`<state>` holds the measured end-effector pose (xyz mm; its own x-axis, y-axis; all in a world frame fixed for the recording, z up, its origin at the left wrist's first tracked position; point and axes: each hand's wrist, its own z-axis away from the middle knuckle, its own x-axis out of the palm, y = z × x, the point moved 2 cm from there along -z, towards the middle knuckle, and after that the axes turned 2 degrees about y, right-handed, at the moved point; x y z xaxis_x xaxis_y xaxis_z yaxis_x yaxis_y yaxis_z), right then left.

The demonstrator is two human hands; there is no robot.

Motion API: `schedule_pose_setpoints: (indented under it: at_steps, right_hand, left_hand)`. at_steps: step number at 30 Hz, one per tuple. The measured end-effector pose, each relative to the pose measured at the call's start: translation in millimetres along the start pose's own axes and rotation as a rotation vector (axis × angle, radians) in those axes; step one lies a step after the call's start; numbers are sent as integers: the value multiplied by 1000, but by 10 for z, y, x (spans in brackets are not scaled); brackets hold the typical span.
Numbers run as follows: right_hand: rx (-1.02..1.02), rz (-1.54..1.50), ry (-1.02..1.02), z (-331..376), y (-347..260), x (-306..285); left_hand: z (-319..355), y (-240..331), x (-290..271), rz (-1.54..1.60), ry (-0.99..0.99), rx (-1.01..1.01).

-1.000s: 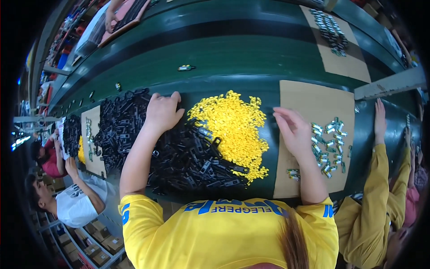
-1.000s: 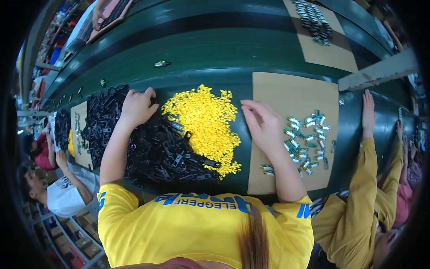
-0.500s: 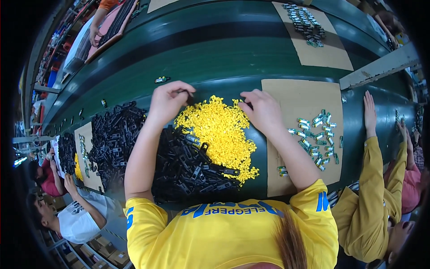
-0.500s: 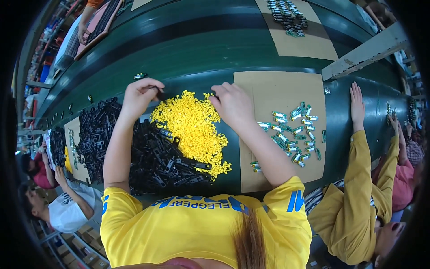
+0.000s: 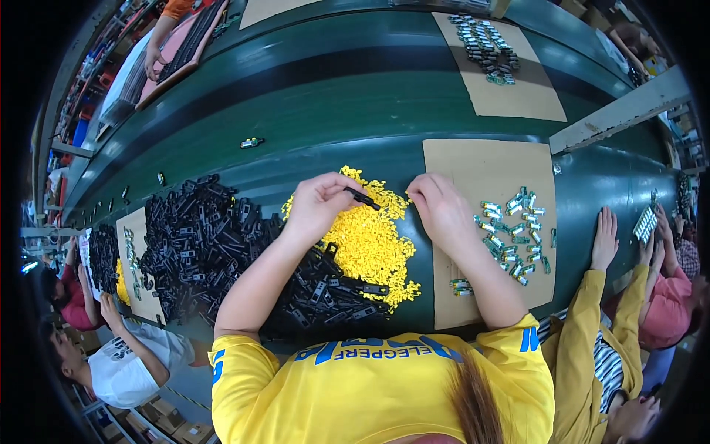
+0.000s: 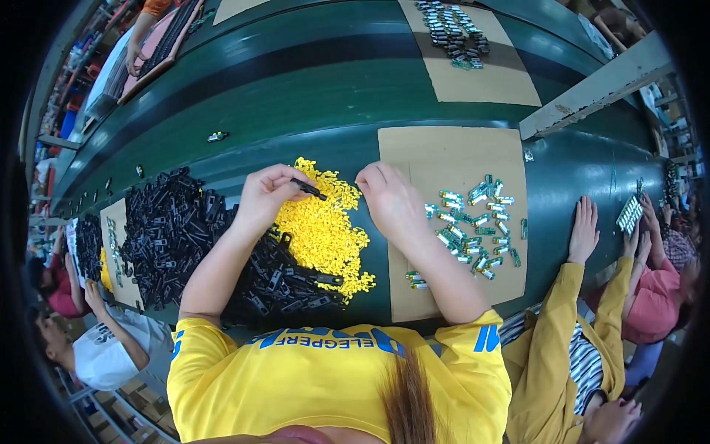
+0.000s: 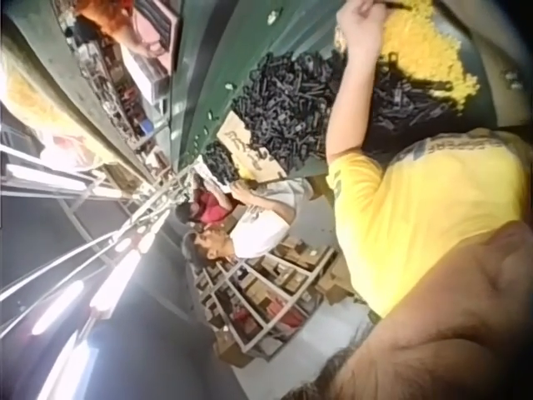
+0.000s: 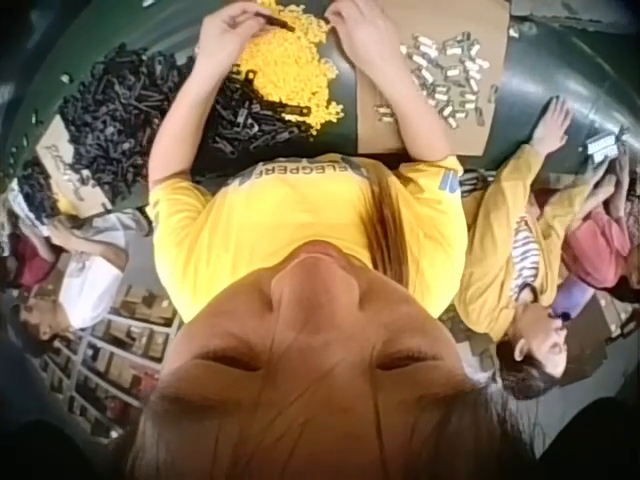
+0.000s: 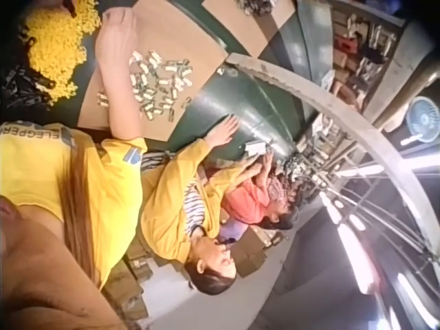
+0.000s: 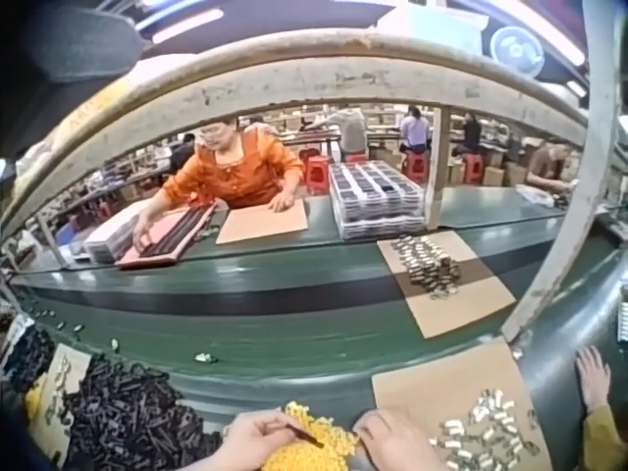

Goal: The person assembles and sorts small electronic components by hand, separating yellow parts from black parts on a cardboard sheet.

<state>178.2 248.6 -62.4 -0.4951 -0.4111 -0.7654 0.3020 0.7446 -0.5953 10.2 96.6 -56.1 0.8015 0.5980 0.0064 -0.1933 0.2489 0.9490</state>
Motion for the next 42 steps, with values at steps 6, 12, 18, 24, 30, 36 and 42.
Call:
schedule_pose_setpoints:
  at_steps: [6,12,18,24,30,36,42]
  right_hand:
    - [-176,-240,155,229,-277,-185]
    - [-200,-222,164,230,-108,-156]
    - [-99,-269,131,205,-134,-115]
    - [-144,-264,51,204,-112,-97]
    - [-75,-353,-104,248,36,-75]
    - [-73,-210,100,322,118,-176]
    - [44,418,28,447,369,-671]
  left_hand:
    - [91,-103,322,123,-119,-158]
    - [245,-6,521,122,-180,-85]
    - [293,1,527,47,-130,39]
    - [284,-65,520,79,-142,-14]
    - [261,-124,541,96,-204,-53]
    - [190,-140,540,89,-211,-71]
    - [198,-115,351,35,-141,-56]
